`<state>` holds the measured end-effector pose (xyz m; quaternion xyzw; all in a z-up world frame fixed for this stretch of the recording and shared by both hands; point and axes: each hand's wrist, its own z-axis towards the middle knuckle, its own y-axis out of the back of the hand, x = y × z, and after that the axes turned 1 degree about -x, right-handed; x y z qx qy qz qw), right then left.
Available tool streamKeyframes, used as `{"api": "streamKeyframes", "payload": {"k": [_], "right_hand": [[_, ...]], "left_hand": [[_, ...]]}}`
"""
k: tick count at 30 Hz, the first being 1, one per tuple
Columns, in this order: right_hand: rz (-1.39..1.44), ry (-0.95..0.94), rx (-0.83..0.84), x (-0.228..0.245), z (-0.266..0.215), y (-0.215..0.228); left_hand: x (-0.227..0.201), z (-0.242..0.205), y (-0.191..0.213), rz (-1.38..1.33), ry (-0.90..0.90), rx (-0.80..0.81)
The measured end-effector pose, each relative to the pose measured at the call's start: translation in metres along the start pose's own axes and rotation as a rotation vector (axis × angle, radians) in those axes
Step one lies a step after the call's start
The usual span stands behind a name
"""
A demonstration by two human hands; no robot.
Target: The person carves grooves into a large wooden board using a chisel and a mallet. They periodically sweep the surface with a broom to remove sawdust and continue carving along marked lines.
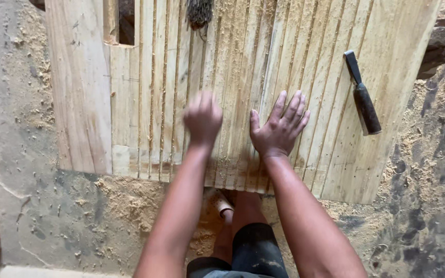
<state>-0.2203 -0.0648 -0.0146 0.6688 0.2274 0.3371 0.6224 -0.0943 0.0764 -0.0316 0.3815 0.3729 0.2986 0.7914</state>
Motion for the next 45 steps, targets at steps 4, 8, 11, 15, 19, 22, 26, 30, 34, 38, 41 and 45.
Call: {"api": "streamKeyframes", "payload": {"k": [4,8,11,15,19,22,26,30,34,38,41,45], "right_hand": [[-0.014,-0.014,0.035,0.0,0.001,0.001],[0.004,-0.01,0.015,0.005,0.005,0.007],[0.005,0.002,0.0,0.007,0.002,0.012],[0.003,0.001,-0.005,0.002,0.0,0.009],[-0.009,-0.001,-0.006,0.006,0.002,0.003],[0.007,-0.02,0.006,0.001,-0.003,0.005],[0.027,0.001,-0.033,0.01,0.001,0.004],[0.021,-0.009,-0.036,0.002,0.007,0.0],[-0.006,0.016,-0.019,-0.001,-0.005,-0.007],[-0.035,0.01,-0.017,-0.003,0.003,-0.008],[-0.024,-0.01,-0.016,0.0,-0.001,-0.005],[0.02,0.003,-0.013,0.002,-0.001,0.001]], "left_hand": [[0.006,0.085,-0.068,0.022,0.056,-0.004],[0.0,0.05,-0.037,-0.044,0.163,0.098],[-0.005,-0.057,0.036,-0.041,0.132,0.076],[-0.01,-0.097,0.062,0.08,0.082,0.069],[0.002,0.035,-0.033,0.017,0.049,-0.018],[0.0,0.071,-0.065,0.084,0.063,-0.068],[-0.005,-0.013,0.011,0.062,0.112,0.027],[-0.019,-0.066,0.062,0.105,0.106,0.017],[-0.008,0.027,-0.01,0.092,0.147,0.145],[0.002,0.094,-0.075,0.002,0.077,-0.044],[0.003,0.025,-0.032,0.046,0.131,0.068],[-0.019,-0.067,0.058,0.114,0.191,0.083]]}}
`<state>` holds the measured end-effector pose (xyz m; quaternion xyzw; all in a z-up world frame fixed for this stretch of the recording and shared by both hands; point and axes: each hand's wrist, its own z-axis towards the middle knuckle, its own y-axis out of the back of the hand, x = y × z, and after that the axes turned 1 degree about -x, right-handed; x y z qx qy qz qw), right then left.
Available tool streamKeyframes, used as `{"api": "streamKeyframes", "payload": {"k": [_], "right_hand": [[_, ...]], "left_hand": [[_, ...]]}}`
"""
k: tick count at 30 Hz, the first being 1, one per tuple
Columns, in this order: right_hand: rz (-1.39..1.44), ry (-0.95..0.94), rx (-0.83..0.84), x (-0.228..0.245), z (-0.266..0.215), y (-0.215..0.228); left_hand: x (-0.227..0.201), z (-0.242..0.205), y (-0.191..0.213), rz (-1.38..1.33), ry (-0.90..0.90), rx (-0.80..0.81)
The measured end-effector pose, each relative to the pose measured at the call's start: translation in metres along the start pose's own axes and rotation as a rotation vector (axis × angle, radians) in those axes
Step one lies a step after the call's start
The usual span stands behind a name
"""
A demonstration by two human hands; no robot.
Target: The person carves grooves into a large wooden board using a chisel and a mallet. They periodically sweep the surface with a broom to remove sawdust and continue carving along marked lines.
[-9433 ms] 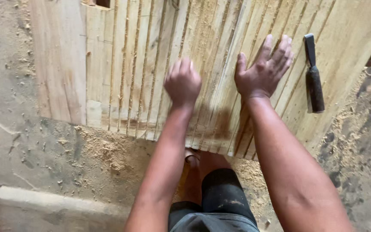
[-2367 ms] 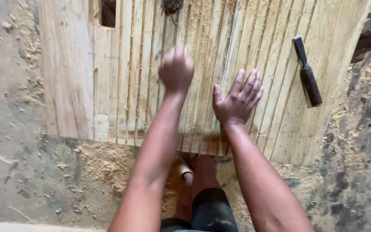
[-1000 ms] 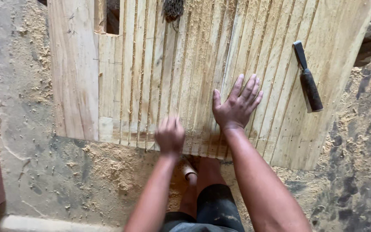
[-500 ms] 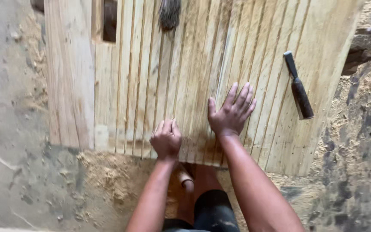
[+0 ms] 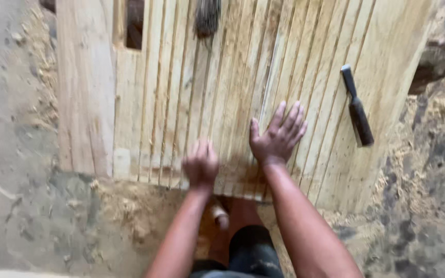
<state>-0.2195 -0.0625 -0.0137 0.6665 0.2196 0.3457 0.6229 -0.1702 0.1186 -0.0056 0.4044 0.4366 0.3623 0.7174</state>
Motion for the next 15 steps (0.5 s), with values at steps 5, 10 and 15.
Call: {"api": "streamKeyframes", "payload": {"k": [5,10,15], "right_hand": [[0.011,-0.001,-0.024,-0.003,0.001,-0.001],[0.0,-0.015,0.007,0.0,-0.004,-0.003],[-0.006,0.001,-0.013,0.003,-0.002,0.0]], "left_hand": [[-0.017,0.089,-0.049,0.018,-0.143,-0.069],[-0.012,0.137,-0.104,-0.037,-0.045,0.032],[0.006,0.0,-0.003,-0.155,-0.017,0.062]]}}
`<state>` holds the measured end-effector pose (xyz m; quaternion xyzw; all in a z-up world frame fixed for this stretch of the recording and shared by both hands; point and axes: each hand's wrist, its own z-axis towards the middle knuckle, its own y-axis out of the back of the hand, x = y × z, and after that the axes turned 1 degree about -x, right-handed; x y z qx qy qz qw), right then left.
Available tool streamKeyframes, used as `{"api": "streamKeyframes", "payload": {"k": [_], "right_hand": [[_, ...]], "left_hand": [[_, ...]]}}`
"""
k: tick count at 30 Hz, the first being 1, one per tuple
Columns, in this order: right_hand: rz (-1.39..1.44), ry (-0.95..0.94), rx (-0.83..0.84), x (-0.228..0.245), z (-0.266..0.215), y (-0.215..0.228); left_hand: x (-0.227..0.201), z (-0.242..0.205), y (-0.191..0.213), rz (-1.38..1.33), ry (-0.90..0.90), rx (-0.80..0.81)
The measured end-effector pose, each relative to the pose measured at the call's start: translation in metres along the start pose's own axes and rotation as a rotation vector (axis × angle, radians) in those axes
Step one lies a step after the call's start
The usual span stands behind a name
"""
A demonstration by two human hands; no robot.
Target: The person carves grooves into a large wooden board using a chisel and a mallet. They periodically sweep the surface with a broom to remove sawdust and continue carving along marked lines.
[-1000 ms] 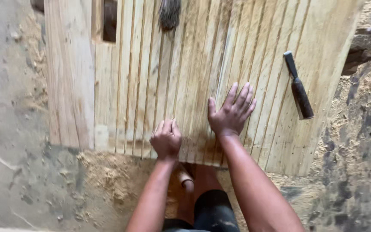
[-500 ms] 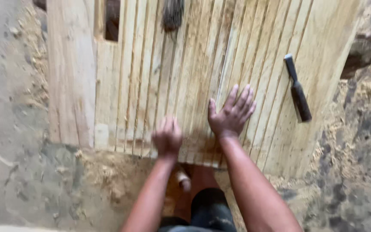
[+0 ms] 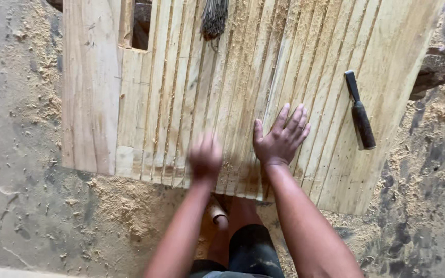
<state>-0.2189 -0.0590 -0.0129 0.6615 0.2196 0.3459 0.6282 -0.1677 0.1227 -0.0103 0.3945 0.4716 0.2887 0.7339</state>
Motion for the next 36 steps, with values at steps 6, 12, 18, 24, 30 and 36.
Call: {"api": "streamKeyframes", "payload": {"k": [6,12,18,24,30,36], "right_hand": [[-0.021,0.017,-0.025,-0.002,0.001,0.004],[0.028,-0.009,-0.115,0.001,0.004,0.005],[0.019,-0.021,-0.093,-0.002,0.001,0.016],[0.087,-0.069,-0.01,0.013,0.016,0.034],[0.136,-0.11,0.047,0.008,0.019,0.025],[0.286,-0.122,0.116,0.004,0.013,0.026]], "left_hand": [[-0.007,0.037,-0.021,0.101,-0.087,-0.174],[-0.015,0.163,-0.111,0.164,0.032,-0.162],[0.001,0.032,-0.034,0.268,0.099,0.082],[0.061,-0.095,0.06,0.203,0.402,0.268],[0.092,-0.099,0.123,0.204,0.661,0.268],[0.076,-0.032,0.155,-0.061,0.675,0.173]]}}
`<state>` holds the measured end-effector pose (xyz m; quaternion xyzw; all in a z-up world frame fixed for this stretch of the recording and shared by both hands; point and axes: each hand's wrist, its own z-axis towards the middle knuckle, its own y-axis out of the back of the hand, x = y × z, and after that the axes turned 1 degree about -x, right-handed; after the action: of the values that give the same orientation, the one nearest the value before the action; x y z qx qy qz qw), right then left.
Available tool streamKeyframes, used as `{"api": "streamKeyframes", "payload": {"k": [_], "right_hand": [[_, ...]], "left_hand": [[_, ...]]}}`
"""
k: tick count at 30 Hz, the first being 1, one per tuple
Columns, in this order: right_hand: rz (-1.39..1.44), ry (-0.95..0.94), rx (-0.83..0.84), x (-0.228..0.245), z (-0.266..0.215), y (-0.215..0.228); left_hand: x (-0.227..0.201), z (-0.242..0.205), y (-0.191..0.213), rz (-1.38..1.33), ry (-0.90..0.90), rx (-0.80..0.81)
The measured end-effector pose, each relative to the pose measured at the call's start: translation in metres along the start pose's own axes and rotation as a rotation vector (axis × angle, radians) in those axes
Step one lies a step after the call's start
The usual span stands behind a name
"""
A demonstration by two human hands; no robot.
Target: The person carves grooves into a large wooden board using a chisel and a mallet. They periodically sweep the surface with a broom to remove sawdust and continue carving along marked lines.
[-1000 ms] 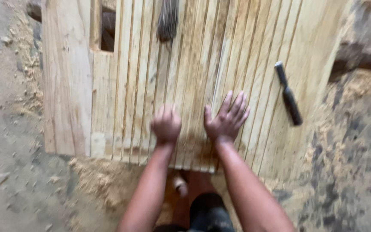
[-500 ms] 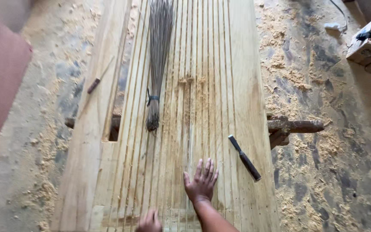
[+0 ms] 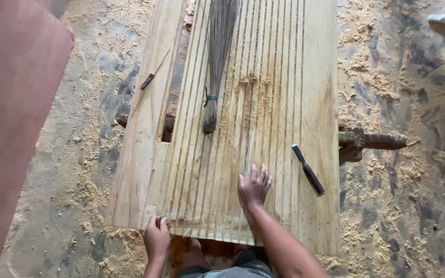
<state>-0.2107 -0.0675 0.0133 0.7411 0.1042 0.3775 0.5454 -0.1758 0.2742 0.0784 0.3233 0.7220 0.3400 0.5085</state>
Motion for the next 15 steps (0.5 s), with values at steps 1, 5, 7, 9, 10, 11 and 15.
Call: {"api": "streamKeyframes", "payload": {"k": [1,5,7,9,10,11,15], "right_hand": [[0.002,0.007,0.008,0.0,0.009,0.002],[0.002,0.069,0.005,0.007,0.007,0.002],[0.032,0.051,0.064,0.0,-0.002,0.01],[0.0,0.024,0.11,0.0,-0.012,0.024],[-0.044,0.007,0.131,0.006,-0.016,0.029],[0.008,-0.073,0.139,0.006,-0.027,0.039],[0.109,-0.412,0.288,0.043,-0.064,0.048]], "left_hand": [[-0.013,0.011,-0.002,-0.155,0.066,0.051],[-0.054,0.057,-0.007,-0.28,0.077,0.284],[-0.089,0.088,-0.022,-0.195,-0.251,0.191],[-0.145,0.132,-0.036,-0.079,-0.267,0.26],[-0.179,0.16,-0.041,-0.043,-0.311,0.249],[-0.21,0.175,-0.052,-0.017,-0.336,0.244],[-0.309,0.232,-0.093,0.106,-0.381,0.243]]}}
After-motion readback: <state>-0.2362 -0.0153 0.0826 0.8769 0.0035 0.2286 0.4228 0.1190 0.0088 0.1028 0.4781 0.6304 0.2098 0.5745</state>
